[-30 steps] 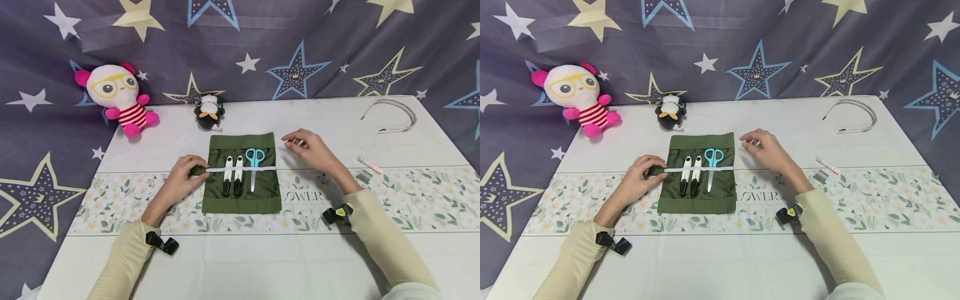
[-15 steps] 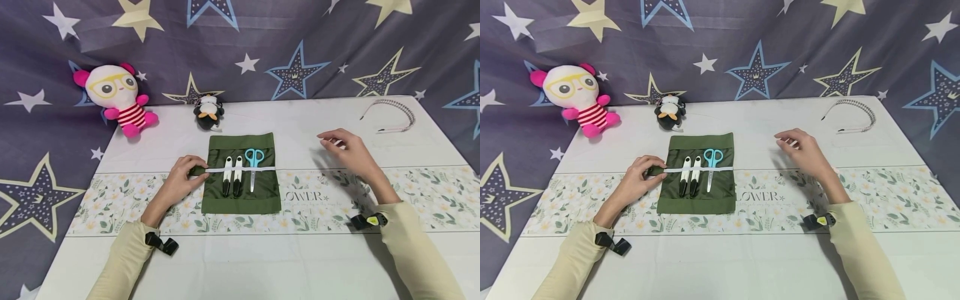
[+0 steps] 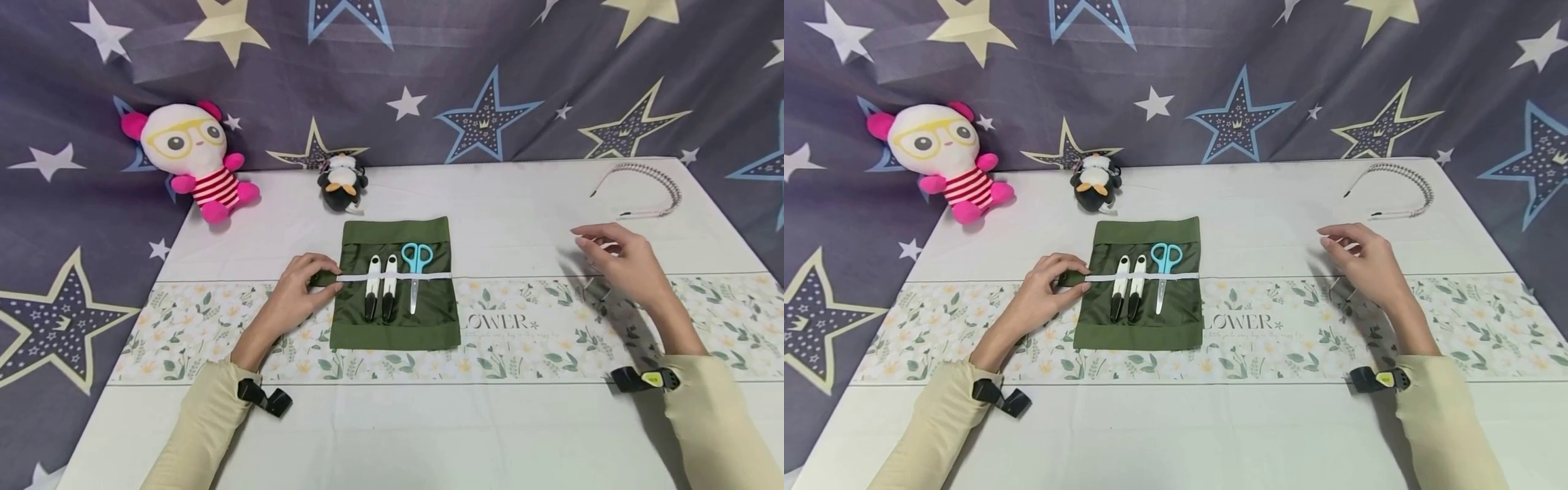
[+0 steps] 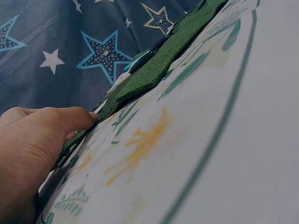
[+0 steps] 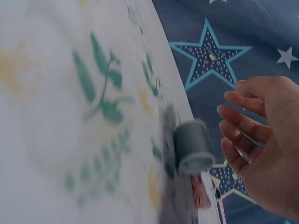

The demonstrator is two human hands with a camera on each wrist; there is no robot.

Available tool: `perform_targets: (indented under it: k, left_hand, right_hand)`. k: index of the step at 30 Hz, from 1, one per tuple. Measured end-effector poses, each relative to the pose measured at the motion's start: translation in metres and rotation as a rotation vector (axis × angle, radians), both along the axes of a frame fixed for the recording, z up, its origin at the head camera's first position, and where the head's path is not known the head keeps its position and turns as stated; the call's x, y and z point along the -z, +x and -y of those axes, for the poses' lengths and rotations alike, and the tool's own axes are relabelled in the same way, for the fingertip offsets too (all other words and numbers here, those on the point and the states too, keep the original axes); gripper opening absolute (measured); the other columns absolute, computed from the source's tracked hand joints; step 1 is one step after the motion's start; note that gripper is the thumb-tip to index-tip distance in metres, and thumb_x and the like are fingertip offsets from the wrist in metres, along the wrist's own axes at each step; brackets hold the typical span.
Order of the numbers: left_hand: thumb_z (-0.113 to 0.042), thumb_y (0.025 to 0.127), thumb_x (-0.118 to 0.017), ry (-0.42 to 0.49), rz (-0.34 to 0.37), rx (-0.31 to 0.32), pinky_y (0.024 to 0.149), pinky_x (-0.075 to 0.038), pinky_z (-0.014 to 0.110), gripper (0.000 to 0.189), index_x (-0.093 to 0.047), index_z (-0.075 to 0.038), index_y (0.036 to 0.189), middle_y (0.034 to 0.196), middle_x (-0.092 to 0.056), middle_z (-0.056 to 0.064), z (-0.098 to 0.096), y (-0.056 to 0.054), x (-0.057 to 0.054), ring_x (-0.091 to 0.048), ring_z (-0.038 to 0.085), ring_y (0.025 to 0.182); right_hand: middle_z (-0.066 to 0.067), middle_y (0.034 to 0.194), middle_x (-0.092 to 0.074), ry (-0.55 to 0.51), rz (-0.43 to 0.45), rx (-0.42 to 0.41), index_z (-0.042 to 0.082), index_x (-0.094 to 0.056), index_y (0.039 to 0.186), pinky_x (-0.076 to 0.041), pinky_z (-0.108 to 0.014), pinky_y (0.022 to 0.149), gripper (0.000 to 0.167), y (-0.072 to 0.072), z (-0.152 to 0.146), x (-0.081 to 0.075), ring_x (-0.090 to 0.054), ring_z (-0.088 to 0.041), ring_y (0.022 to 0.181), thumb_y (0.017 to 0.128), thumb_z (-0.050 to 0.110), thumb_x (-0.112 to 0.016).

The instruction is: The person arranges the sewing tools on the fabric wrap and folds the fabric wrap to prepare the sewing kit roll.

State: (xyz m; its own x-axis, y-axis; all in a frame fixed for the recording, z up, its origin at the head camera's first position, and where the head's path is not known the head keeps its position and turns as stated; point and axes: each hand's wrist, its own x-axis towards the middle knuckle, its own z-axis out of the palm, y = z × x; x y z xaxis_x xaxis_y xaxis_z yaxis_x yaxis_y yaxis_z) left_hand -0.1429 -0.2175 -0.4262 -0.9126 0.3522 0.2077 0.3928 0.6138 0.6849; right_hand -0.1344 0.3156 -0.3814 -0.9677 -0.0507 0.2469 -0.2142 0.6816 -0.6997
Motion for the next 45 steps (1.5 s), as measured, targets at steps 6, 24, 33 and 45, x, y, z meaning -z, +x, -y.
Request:
perform_targets:
  k: [6,24,33,45]
  left_hand:
    - [-0.020,0.096,-0.078,-0.002,-0.001,-0.005,0.103,-0.038,0.058,0.021,-0.072,-0.014,0.115,0.131,-0.061,0.008,0.001,0.001,0.000,-0.048,0.031,0.126]
    - [-0.019,0.096,-0.077,-0.001,-0.016,-0.001,0.103,-0.038,0.057,0.020,-0.073,-0.012,0.115,0.129,-0.062,0.008,0.000,0.000,-0.002,-0.049,0.031,0.124]
    - [-0.020,0.096,-0.078,0.000,-0.028,0.001,0.102,-0.039,0.056,0.020,-0.073,-0.013,0.114,0.128,-0.062,0.008,-0.001,0.000,0.000,-0.050,0.031,0.122]
    - [-0.020,0.096,-0.077,0.002,-0.019,0.003,0.103,-0.039,0.057,0.020,-0.073,-0.013,0.115,0.129,-0.062,0.008,0.000,0.000,0.000,-0.049,0.032,0.123]
  right_hand:
    - [0.027,0.107,-0.056,0.003,0.042,0.047,0.003,-0.068,0.132,-0.038,-0.012,0.082,0.033,0.010,-0.015,0.003,-0.052,0.004,0.095,0.106,0.024,-0.063]
    - [0.030,0.098,-0.055,0.053,0.126,0.138,0.000,-0.066,0.133,-0.041,-0.008,0.072,0.040,0.029,-0.054,0.020,-0.051,0.009,0.089,0.104,0.027,-0.065]
    - [0.005,0.104,-0.062,0.118,0.161,0.176,-0.002,-0.064,0.133,-0.043,-0.019,0.056,0.042,0.038,-0.062,0.031,-0.050,0.004,0.080,0.103,0.027,-0.067]
    - [-0.018,0.121,-0.056,0.182,0.158,0.164,0.001,-0.068,0.128,-0.038,-0.014,0.064,0.040,0.043,-0.063,0.039,-0.046,-0.007,0.089,0.102,0.031,-0.068]
